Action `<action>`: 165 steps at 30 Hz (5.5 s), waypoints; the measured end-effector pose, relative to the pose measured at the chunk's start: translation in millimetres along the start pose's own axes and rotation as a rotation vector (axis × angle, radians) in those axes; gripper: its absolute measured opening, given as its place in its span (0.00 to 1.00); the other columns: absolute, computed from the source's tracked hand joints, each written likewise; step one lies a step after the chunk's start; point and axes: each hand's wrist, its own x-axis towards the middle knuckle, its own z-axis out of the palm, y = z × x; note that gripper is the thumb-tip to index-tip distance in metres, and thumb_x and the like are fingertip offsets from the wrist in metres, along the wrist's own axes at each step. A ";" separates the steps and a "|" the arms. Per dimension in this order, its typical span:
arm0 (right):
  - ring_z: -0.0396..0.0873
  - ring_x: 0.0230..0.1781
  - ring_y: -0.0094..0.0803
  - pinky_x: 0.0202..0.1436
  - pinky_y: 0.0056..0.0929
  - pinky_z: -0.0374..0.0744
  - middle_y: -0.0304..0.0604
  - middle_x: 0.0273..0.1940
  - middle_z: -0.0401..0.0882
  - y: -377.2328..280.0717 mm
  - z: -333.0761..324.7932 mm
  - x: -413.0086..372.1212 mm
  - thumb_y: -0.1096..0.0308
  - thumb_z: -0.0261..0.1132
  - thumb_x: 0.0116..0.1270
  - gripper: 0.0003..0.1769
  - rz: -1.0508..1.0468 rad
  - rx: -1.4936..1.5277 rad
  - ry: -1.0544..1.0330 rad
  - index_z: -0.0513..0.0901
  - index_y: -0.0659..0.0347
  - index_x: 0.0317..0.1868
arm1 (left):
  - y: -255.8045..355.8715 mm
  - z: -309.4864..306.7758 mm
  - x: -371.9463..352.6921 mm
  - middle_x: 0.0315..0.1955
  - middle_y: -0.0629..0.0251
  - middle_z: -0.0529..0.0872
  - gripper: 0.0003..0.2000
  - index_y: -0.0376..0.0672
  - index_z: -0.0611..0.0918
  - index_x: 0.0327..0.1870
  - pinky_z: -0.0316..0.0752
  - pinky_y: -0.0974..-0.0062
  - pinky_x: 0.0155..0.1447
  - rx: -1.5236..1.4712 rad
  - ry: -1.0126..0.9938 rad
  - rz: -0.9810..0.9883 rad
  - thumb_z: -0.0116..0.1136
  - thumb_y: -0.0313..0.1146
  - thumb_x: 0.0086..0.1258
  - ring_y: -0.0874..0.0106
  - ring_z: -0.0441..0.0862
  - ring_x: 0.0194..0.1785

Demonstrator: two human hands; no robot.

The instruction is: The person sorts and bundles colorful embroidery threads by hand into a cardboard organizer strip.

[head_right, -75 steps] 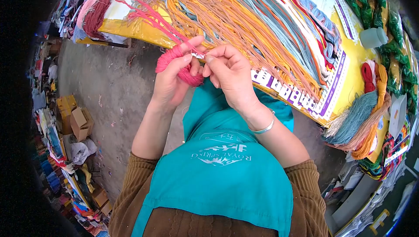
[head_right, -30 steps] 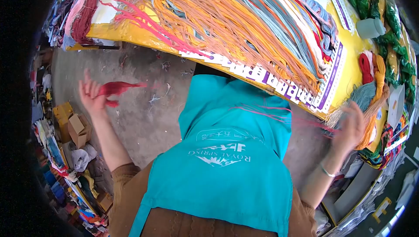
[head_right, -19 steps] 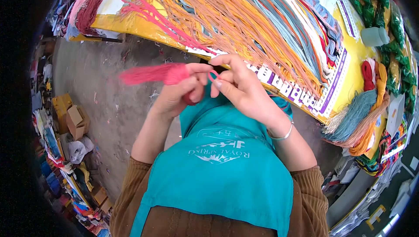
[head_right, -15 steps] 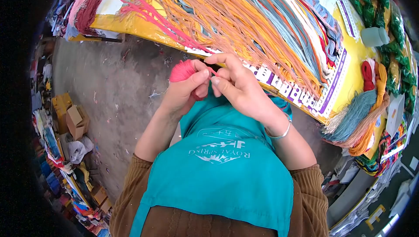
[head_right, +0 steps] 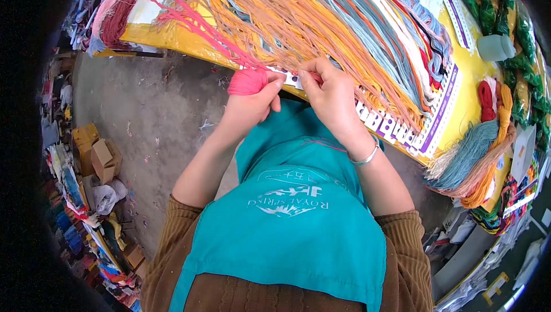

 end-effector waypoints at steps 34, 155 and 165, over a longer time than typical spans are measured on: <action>0.84 0.29 0.43 0.34 0.38 0.80 0.48 0.29 0.85 -10.3 0.6 6.3 0.64 0.69 0.63 0.10 -0.019 -0.181 -0.077 0.82 0.62 0.39 | 16.3 -15.7 16.3 0.17 0.71 0.79 0.08 0.39 0.81 0.35 0.58 0.84 0.16 0.077 0.031 0.053 0.53 0.31 0.74 0.85 0.65 0.13; 0.68 0.22 0.15 0.23 0.16 0.63 0.33 0.27 0.78 -38.2 12.6 -7.0 0.72 0.61 0.71 0.03 0.311 1.014 -0.194 0.80 0.61 0.41 | 31.4 -7.5 -12.4 0.32 0.69 0.81 0.17 0.28 0.77 0.57 0.71 0.80 0.38 -0.533 -0.028 0.217 0.52 0.24 0.69 0.80 0.74 0.30; 0.75 0.51 0.30 0.51 0.33 0.74 0.40 0.43 0.82 -57.4 -39.6 -22.9 0.71 0.57 0.72 0.06 -0.159 0.738 0.026 0.81 0.60 0.37 | 27.9 -77.5 -18.1 0.11 0.79 0.63 0.14 0.42 0.74 0.34 0.51 0.87 0.13 -1.089 -0.513 -0.105 0.41 0.37 0.82 0.87 0.58 0.10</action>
